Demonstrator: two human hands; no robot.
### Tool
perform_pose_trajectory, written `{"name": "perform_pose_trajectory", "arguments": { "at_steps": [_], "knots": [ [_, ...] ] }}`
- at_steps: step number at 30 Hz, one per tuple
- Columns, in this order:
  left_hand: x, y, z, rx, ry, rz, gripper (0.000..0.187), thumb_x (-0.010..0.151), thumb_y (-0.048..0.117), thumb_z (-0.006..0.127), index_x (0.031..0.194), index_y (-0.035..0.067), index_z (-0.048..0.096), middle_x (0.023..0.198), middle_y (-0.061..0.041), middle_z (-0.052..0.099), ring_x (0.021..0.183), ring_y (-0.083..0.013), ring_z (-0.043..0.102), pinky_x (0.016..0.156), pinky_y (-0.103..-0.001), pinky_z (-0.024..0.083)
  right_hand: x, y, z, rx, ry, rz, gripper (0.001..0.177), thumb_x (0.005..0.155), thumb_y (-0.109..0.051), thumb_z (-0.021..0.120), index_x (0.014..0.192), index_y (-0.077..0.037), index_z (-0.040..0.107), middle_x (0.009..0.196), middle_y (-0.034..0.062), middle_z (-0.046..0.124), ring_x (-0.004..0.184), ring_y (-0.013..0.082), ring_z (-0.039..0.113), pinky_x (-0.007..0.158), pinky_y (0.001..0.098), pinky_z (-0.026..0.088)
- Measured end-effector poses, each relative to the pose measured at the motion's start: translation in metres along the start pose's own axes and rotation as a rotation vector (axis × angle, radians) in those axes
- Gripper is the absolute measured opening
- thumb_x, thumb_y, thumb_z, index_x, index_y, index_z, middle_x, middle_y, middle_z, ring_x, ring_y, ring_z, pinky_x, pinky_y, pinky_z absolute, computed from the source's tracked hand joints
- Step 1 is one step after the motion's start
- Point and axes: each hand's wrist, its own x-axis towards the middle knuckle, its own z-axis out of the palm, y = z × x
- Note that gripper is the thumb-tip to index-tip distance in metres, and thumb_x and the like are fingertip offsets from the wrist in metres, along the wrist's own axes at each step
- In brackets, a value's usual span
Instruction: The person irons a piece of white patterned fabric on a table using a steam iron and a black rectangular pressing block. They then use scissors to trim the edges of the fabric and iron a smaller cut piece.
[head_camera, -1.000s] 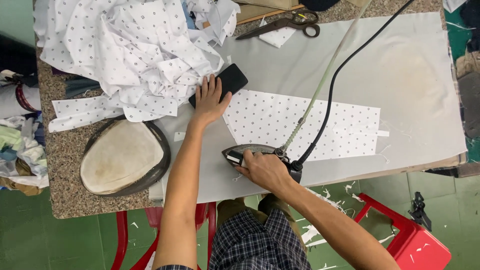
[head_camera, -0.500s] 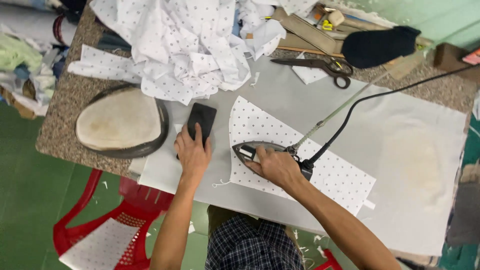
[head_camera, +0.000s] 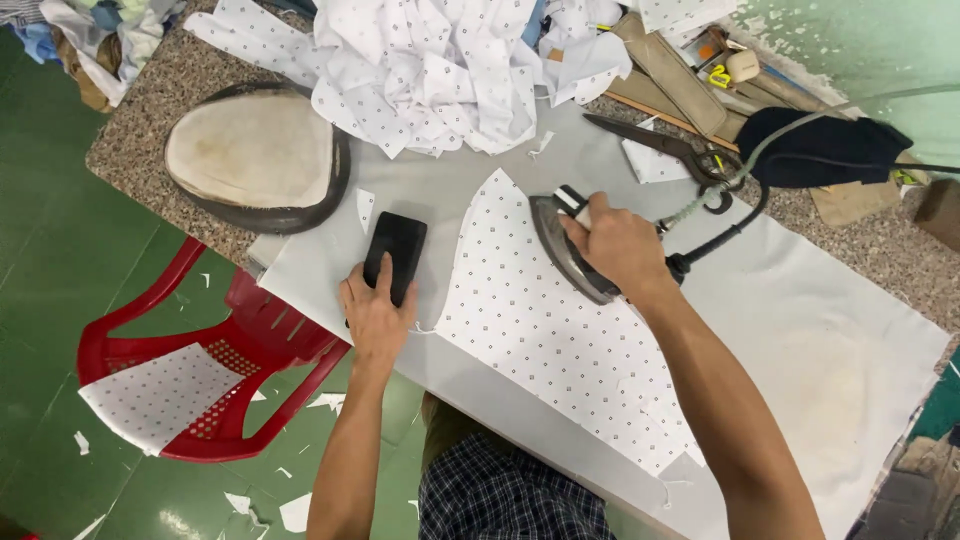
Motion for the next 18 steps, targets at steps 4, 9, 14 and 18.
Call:
{"name": "perform_pose_trajectory", "arguments": {
  "at_steps": [4,9,14,18],
  "knots": [
    [-0.016,0.074,-0.014,-0.212,-0.066,0.121,0.055,0.083,0.033,0.078,0.133,0.014,0.067,0.117,-0.020,0.055,0.101,-0.0365,0.055,0.087,-0.045,0.047,-0.028,0.066,0.002,0.013,-0.045,0.137,0.057,0.104,-0.058,0.045,0.110,-0.003,0.058,0.083,0.0223,0.073,0.080,0.0394,0.076,0.069,0.0490,0.062],
    [-0.067,0.188,0.017,-0.489,-0.319,0.463,0.054,0.080,0.034,0.076,0.130,0.019,0.068,0.122,-0.024,0.057,0.109,-0.0397,0.056,0.097,-0.052,0.045,-0.062,0.151,0.025,0.051,-0.012,0.400,0.068,0.104,-0.066,0.047,0.122,-0.001,0.058,0.086,0.0257,0.073,0.079,0.0402,0.075,0.063,0.0484,0.063],
    [-0.054,0.230,0.047,-0.403,-0.347,0.534,0.051,0.086,0.033,0.071,0.134,0.018,0.064,0.121,-0.025,0.054,0.112,-0.0396,0.054,0.095,-0.049,0.045,-0.089,0.184,0.031,0.127,0.009,0.481,0.065,0.105,-0.059,0.050,0.127,0.002,0.057,0.092,0.0280,0.073,0.084,0.0418,0.075,0.066,0.0504,0.062],
    [-0.021,0.201,0.042,-0.273,-0.391,0.340,0.050,0.092,0.035,0.067,0.138,0.016,0.063,0.122,-0.028,0.055,0.114,-0.0396,0.054,0.096,-0.048,0.045,-0.103,0.177,0.015,0.266,0.028,0.458,0.055,0.107,-0.045,0.052,0.131,0.004,0.057,0.101,0.0321,0.072,0.093,0.0465,0.072,0.074,0.0549,0.061]
  ]
}}
